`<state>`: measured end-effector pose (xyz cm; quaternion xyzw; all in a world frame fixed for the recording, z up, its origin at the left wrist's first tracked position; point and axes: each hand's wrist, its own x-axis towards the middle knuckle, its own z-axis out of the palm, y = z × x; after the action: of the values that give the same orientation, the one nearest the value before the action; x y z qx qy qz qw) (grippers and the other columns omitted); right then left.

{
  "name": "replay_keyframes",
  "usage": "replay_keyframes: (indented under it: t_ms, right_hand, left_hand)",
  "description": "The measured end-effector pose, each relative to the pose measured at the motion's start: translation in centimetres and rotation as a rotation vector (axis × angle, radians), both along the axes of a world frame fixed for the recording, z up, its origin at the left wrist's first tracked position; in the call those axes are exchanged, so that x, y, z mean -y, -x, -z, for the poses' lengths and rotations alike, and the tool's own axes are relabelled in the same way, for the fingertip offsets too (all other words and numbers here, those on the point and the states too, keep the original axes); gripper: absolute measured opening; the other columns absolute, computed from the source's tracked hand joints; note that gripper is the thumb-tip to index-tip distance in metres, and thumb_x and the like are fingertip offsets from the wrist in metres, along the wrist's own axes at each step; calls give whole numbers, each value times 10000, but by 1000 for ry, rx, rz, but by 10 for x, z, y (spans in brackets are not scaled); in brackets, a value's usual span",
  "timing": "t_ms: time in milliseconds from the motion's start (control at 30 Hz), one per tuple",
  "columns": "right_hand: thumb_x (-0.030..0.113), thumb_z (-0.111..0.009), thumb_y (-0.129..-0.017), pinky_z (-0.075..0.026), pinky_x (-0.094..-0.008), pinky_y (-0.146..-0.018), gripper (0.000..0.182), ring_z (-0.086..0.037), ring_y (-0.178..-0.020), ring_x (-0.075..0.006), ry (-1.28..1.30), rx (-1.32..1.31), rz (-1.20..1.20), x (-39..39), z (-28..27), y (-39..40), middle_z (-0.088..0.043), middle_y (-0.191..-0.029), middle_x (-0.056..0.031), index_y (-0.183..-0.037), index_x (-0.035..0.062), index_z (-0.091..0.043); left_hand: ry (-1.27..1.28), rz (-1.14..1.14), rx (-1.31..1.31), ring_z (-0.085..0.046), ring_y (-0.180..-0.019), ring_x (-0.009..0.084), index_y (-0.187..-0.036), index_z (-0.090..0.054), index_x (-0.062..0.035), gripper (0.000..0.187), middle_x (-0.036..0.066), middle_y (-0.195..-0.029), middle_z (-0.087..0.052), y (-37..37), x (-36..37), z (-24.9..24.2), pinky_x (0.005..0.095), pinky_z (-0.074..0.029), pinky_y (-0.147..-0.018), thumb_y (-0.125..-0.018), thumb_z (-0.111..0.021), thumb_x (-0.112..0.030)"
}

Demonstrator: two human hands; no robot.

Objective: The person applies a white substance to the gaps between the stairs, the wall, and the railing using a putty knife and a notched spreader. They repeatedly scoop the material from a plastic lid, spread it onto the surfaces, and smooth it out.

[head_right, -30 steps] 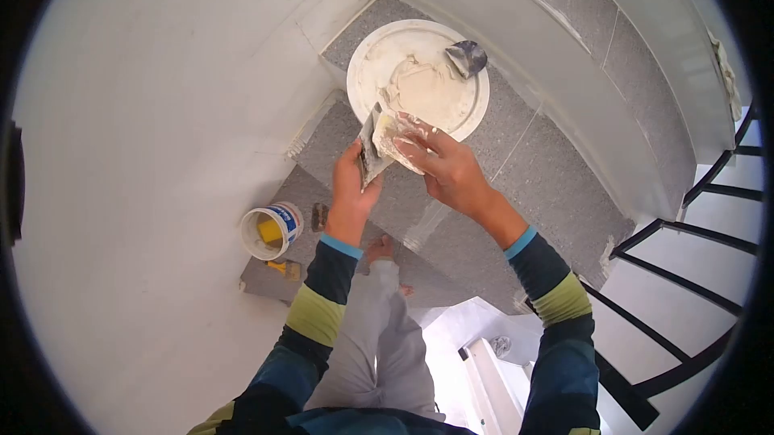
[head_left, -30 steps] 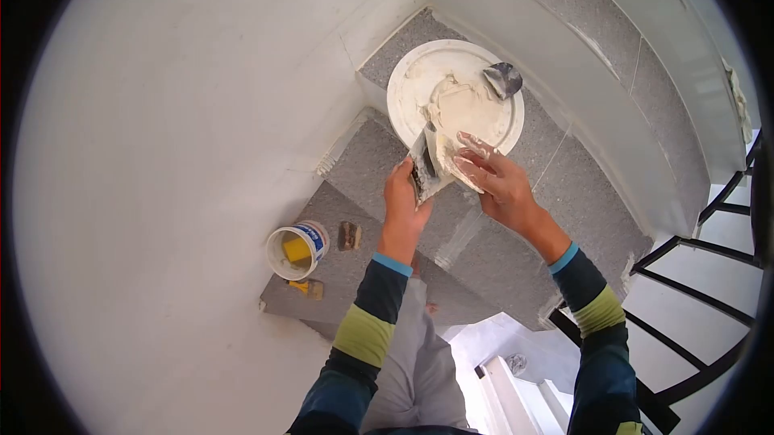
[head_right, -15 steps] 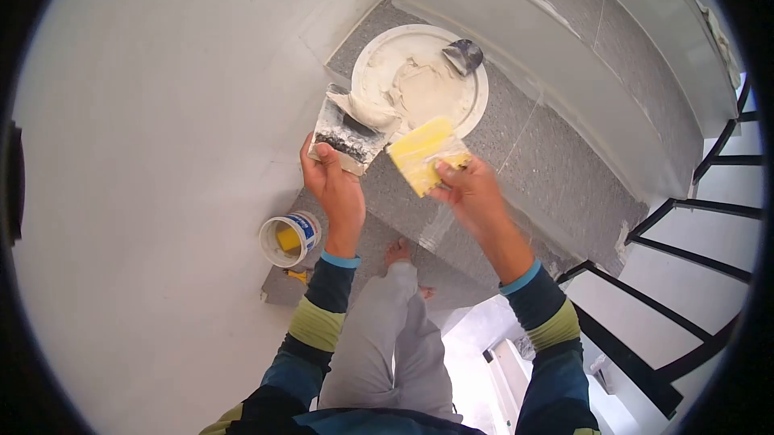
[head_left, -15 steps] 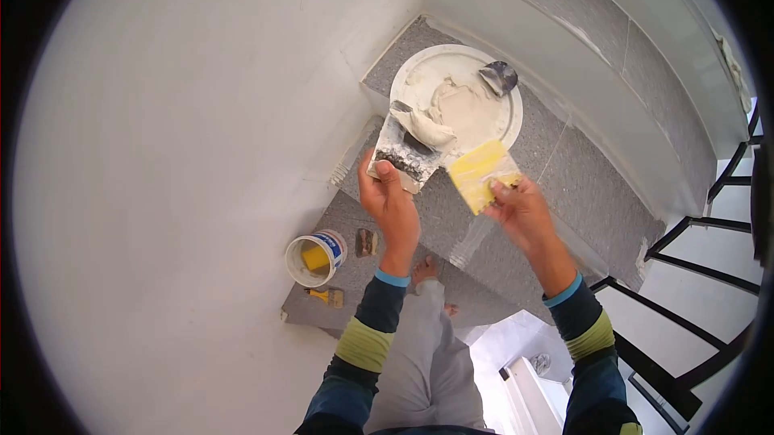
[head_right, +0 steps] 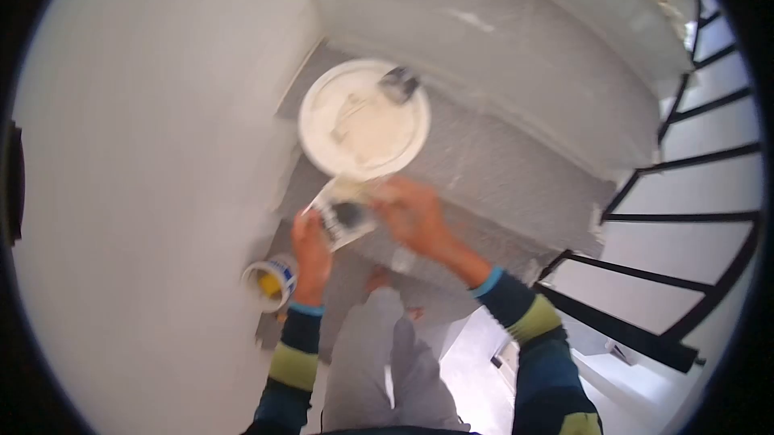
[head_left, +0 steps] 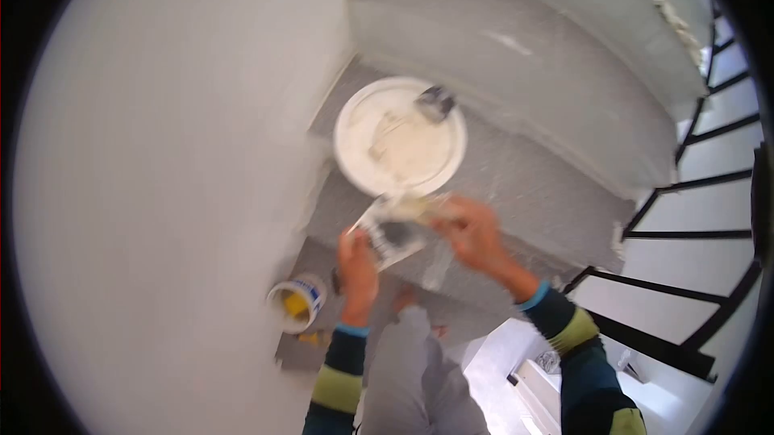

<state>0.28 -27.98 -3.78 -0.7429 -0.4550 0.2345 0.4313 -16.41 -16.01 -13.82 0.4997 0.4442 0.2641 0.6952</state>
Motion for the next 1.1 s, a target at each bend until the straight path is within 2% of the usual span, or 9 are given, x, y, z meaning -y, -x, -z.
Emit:
replay_keyframes:
  t_ms: [67,167,233,433,500,567,733,867,1100]
  right_hand:
    - [59,-615,-694,-518,-351,-717,370,-586,-934,-306,-249,308,-224,-1,19,6,-573,-1084,-124,-1063,65,-597]
    - [23,-589,-641,-504,-379,-713,428,-560,-986,-288,-294,532,-343,-4,14,-4,-522,-1162,-160,-1068,51,-593]
    - [32,-596,-670,-498,-367,-694,416,-570,-951,-301,26,457,-123,-13,60,-24,-538,-1134,-169,-1086,24,-578]
    - [166,-675,-726,-486,-357,-699,469,-564,-927,-294,201,-630,404,-52,137,-69,-546,-1050,-196,-1111,-57,-526]
    - [196,-686,-719,-448,-390,-791,509,-550,-919,-302,152,95,681,-42,136,-61,-524,-1060,-206,-1129,-55,-518]
    - [221,-686,-724,-439,-400,-799,522,-546,-923,-305,163,162,692,-12,134,-69,-511,-1083,-212,-1133,-55,-516]
    - [322,-654,-750,-444,-403,-738,509,-552,-838,-301,331,396,595,109,136,-76,-571,-954,-186,-1101,-35,-562]
    - [335,-649,-756,-450,-420,-673,398,-570,-703,-306,476,29,654,182,75,-50,-591,-883,-161,-1019,36,-626]
    - [292,-651,-751,-452,-405,-652,346,-576,-730,-311,507,211,688,272,-9,-11,-587,-806,-178,-967,22,-633]
  left_hand:
    - [554,-88,284,-575,-929,208,-1116,-483,-12,260,91,-1010,-573,-9,-2,-32,345,-477,-749,-930,-419,-182]
    - [421,-54,257,-570,-950,210,-1105,-491,-10,270,98,-1027,-565,-9,-12,-35,337,-487,-748,-920,-433,-199]
    - [437,-152,188,-568,-954,211,-1116,-484,-14,295,111,-1048,-553,-3,-25,-36,344,-493,-764,-907,-461,-220]
    - [275,10,266,-556,-982,216,-1167,-458,-14,340,117,-1095,-539,-4,-51,-81,344,-476,-802,-899,-468,-223]
    - [-96,69,31,-550,-988,228,-1169,-455,-7,346,118,-1105,-531,30,-64,-56,361,-463,-828,-899,-463,-224]
    - [257,-56,135,-548,-982,240,-1160,-456,-4,351,127,-1096,-524,29,-66,-84,377,-450,-854,-893,-469,-231]
    - [337,24,71,-560,-948,229,-1136,-479,-28,343,106,-1053,-545,86,-79,-61,356,-468,-801,-881,-470,-258]
    - [502,-93,-115,-563,-935,227,-1138,-488,-32,351,106,-1053,-549,46,-47,-119,364,-472,-792,-877,-461,-266]
    - [450,205,-85,-565,-882,211,-1041,-513,-49,274,78,-979,-547,-28,-34,-162,337,-470,-751,-869,-453,-253]
